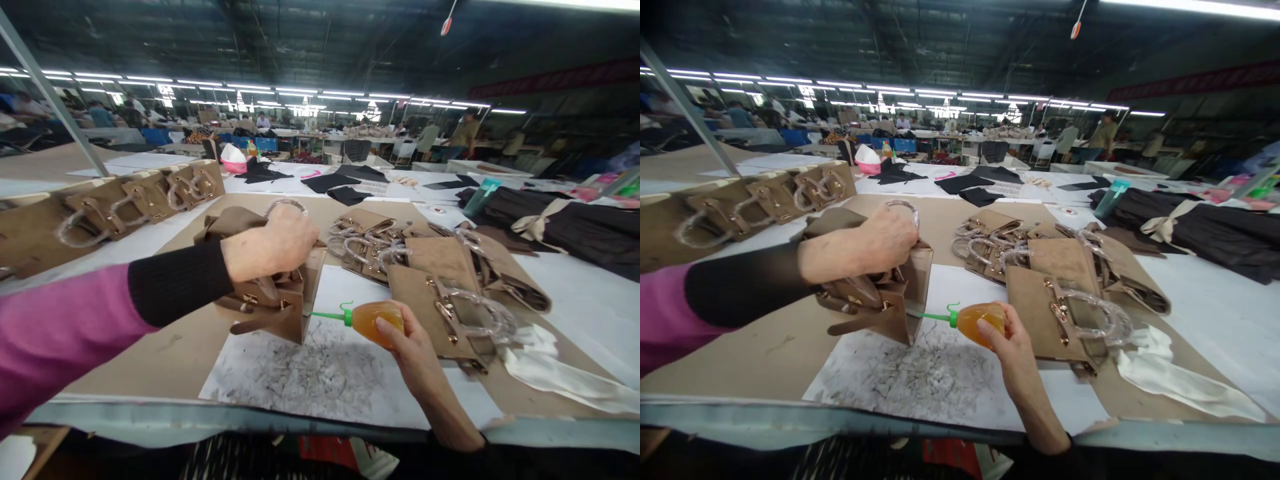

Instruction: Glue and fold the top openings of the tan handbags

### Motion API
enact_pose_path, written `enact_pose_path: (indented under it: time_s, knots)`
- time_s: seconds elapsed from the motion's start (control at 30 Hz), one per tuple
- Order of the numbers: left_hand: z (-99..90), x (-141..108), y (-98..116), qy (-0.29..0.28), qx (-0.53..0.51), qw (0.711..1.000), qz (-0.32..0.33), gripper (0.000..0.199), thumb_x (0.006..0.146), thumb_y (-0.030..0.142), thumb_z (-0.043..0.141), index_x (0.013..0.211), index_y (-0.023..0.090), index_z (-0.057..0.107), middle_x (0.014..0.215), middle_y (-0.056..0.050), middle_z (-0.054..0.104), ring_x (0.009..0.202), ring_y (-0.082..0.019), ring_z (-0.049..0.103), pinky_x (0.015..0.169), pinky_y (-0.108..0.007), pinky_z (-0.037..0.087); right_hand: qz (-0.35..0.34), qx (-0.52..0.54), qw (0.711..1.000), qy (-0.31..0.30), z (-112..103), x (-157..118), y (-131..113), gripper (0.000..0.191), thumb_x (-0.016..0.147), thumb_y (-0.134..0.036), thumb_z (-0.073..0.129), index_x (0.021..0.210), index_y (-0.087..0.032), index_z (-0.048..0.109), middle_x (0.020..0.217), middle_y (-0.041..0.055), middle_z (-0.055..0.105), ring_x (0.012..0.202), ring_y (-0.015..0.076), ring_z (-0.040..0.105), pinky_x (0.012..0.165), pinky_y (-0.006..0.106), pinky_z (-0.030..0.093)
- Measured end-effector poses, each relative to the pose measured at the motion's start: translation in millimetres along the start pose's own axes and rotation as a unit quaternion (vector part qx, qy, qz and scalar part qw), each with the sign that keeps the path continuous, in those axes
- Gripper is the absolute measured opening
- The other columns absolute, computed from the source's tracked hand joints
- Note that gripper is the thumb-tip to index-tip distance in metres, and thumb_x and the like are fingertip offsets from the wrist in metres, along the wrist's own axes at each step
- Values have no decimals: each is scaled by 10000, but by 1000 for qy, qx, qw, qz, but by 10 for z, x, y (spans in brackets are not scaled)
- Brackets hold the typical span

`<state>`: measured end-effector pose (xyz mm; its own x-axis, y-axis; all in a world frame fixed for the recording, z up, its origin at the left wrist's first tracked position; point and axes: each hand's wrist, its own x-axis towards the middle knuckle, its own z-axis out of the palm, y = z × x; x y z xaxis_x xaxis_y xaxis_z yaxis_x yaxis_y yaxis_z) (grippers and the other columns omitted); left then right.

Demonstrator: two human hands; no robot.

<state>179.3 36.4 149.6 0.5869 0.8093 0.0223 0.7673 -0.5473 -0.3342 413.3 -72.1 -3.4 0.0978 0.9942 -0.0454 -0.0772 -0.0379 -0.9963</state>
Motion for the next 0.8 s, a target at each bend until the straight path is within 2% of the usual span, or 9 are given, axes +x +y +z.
enact_pose_path:
  time_s: [0.1, 0.23, 0.37, 0.53, 0.63, 0.8]
  knots:
    - [134, -133, 158, 0, 17, 999, -28, 88, 663, 99, 590, 742, 104, 627, 698, -116, 638, 701, -264, 608, 650, -367, 424, -15, -10, 1000, 3, 88, 95, 80, 444, 740, -460, 716, 1042, -213, 504, 925, 44, 624, 850, 245, 589, 747, 366, 493]
    - [262, -344, 234, -10, 18, 999, -43, 155, 667, 102, 606, 818, 94, 641, 778, -132, 653, 777, -267, 602, 609, -325, 432, -33, -48, 998, 20, 146, 156, 208, 484, 724, -467, 730, 1054, -206, 491, 908, 38, 616, 833, 246, 583, 769, 377, 474]
    - [332, -436, 251, -6, 36, 999, -3, 205, 658, 124, 637, 859, 89, 634, 840, -142, 639, 793, -267, 577, 614, -341, 439, -54, -96, 993, 40, 144, 200, 315, 525, 728, -480, 725, 1107, -213, 479, 942, 38, 600, 876, 263, 574, 812, 399, 456]
    - [417, -533, 293, 49, 49, 997, 16, 185, 674, 90, 600, 858, 72, 615, 822, -128, 618, 786, -274, 555, 633, -369, 428, -73, -144, 985, 58, 169, 257, 345, 561, 717, -489, 725, 1142, -211, 485, 1010, 52, 584, 934, 278, 552, 880, 416, 413]
    - [472, -589, 313, 54, 50, 997, 28, 188, 698, 104, 587, 879, 61, 610, 836, -135, 609, 782, -276, 551, 648, -383, 428, -73, -163, 982, 51, 187, 267, 347, 558, 697, -486, 734, 1124, -204, 511, 1030, 58, 579, 939, 287, 544, 903, 431, 385]
    - [553, -696, 364, 22, 61, 998, 12, 279, 690, 162, 623, 943, 48, 600, 889, -168, 600, 868, -302, 549, 727, -417, 441, -57, -160, 985, 18, 162, 229, 380, 518, 700, -471, 726, 1095, -200, 529, 1010, 53, 588, 922, 281, 554, 880, 409, 402]
